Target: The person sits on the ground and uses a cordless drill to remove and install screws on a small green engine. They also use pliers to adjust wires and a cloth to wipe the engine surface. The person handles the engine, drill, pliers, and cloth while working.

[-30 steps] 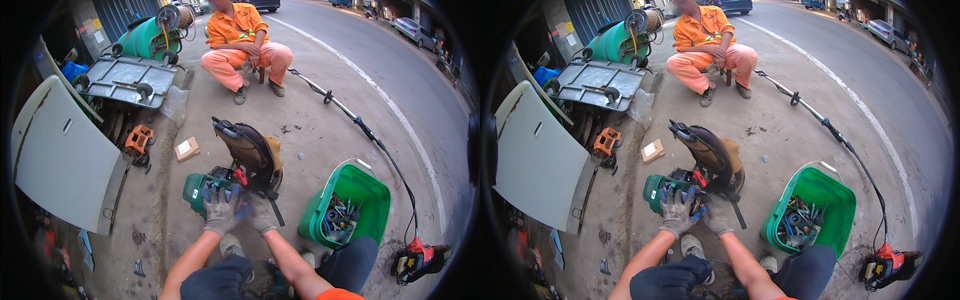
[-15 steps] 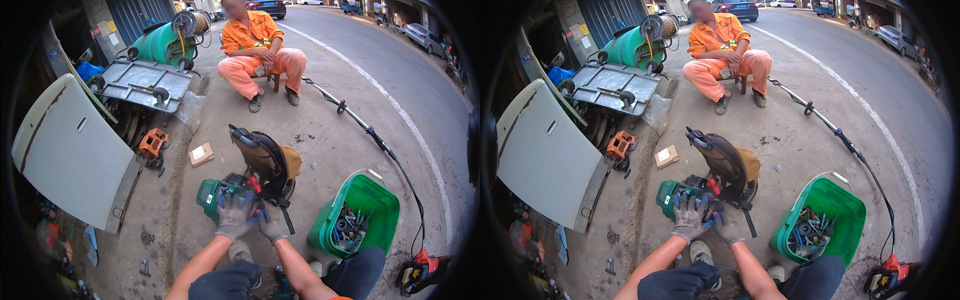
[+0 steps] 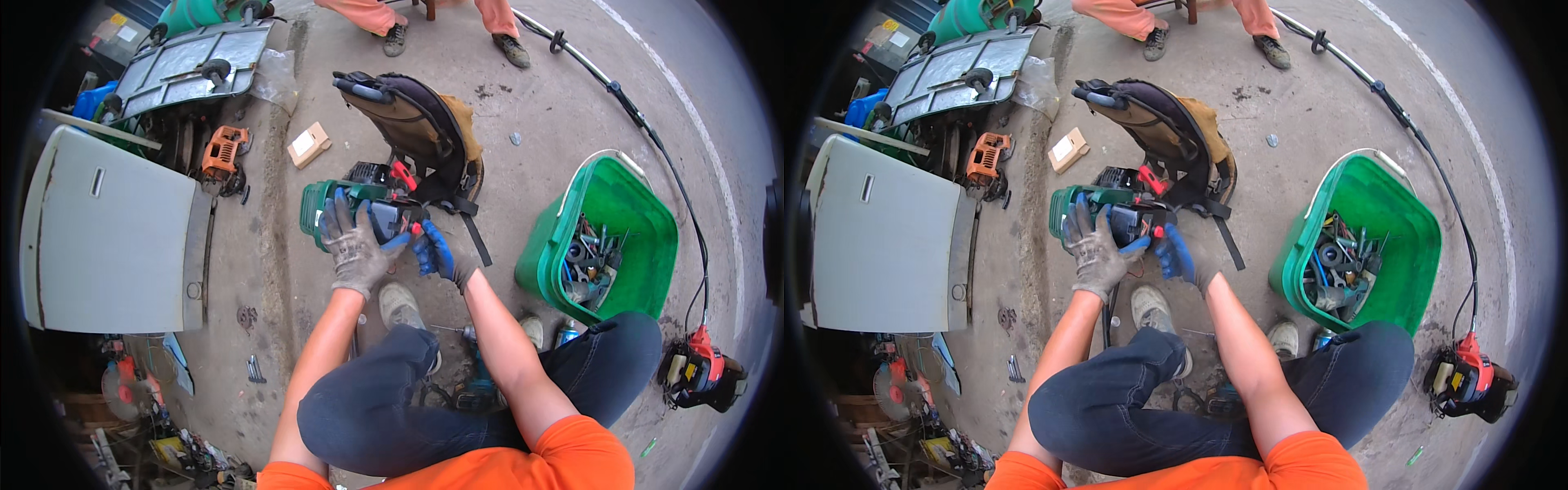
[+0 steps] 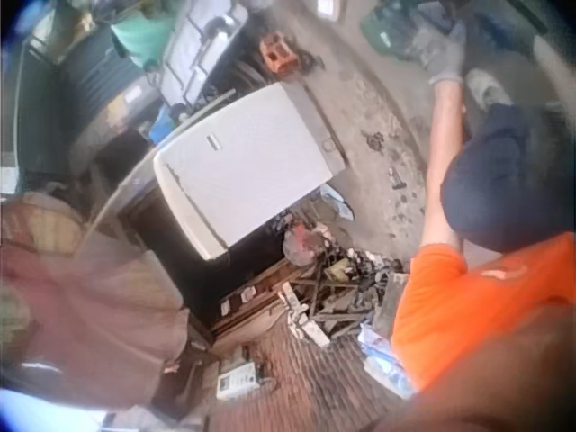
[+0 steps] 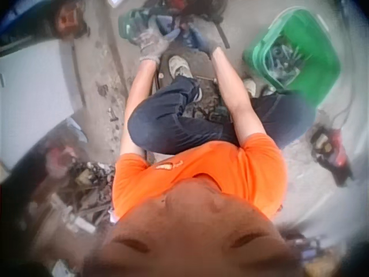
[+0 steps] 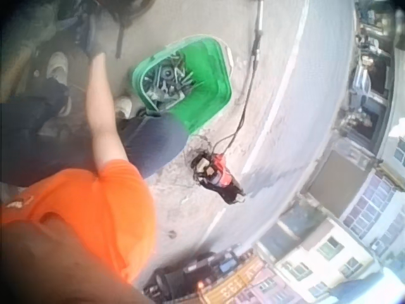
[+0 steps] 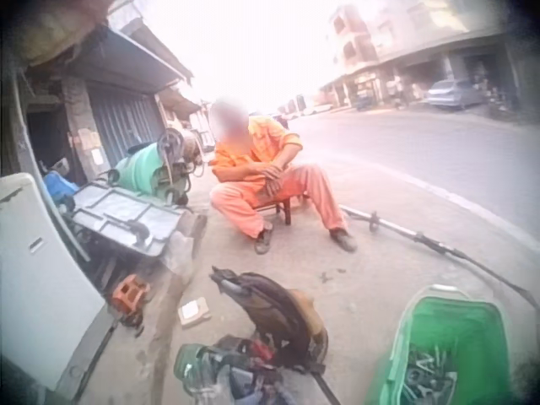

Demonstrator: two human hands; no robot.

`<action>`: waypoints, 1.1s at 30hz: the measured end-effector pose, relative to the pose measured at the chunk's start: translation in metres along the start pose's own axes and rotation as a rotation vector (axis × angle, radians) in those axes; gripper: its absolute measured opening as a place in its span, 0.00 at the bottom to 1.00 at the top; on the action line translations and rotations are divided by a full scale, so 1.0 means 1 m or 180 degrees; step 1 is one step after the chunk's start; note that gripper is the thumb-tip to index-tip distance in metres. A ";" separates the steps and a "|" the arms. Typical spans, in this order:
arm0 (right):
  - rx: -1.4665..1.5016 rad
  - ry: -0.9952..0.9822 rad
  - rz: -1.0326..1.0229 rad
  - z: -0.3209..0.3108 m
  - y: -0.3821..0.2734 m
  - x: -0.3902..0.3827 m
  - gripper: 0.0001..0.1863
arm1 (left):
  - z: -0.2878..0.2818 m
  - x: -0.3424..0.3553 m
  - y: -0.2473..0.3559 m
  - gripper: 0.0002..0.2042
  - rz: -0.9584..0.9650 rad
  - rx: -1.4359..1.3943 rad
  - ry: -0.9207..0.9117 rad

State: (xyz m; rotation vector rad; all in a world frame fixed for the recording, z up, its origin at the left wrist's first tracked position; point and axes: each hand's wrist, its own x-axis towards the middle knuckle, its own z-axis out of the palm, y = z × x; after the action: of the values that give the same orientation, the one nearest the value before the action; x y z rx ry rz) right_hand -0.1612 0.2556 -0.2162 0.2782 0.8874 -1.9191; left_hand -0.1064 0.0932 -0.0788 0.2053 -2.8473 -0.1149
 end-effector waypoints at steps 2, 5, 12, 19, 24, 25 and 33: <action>0.0466 -0.0458 0.0394 -0.004 -0.002 0.001 0.31 | 0.002 -0.002 0.003 0.48 -0.0003 0.0108 -0.0078; 0.0975 -0.0757 0.0734 0.004 -0.014 0.003 0.28 | 0.003 0.000 0.005 0.48 -0.0012 0.0230 -0.0029; 0.1307 -0.0566 0.0589 0.013 -0.009 0.007 0.21 | 0.014 -0.002 0.003 0.52 -0.0057 0.0393 -0.0086; -0.2012 0.0806 -0.0934 0.035 -0.024 -0.027 0.17 | 0.009 -0.002 0.004 0.50 -0.0133 0.0332 -0.0126; -0.4023 0.1116 -0.2003 0.033 -0.045 -0.051 0.26 | 0.009 0.002 0.009 0.49 -0.0163 0.0431 -0.0110; -0.3504 0.1138 -0.1710 0.037 -0.042 -0.055 0.27 | 0.010 -0.001 0.007 0.50 -0.0126 0.0448 -0.0054; -0.0507 0.0807 -0.0628 0.018 -0.013 0.010 0.18 | 0.018 0.003 0.013 0.49 -0.0016 0.0341 0.0047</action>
State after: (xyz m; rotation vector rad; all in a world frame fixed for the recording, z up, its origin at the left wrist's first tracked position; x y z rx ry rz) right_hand -0.1738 0.2400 -0.2027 0.3544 1.2701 -2.0077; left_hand -0.1159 0.1066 -0.0937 0.2344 -2.8406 0.0383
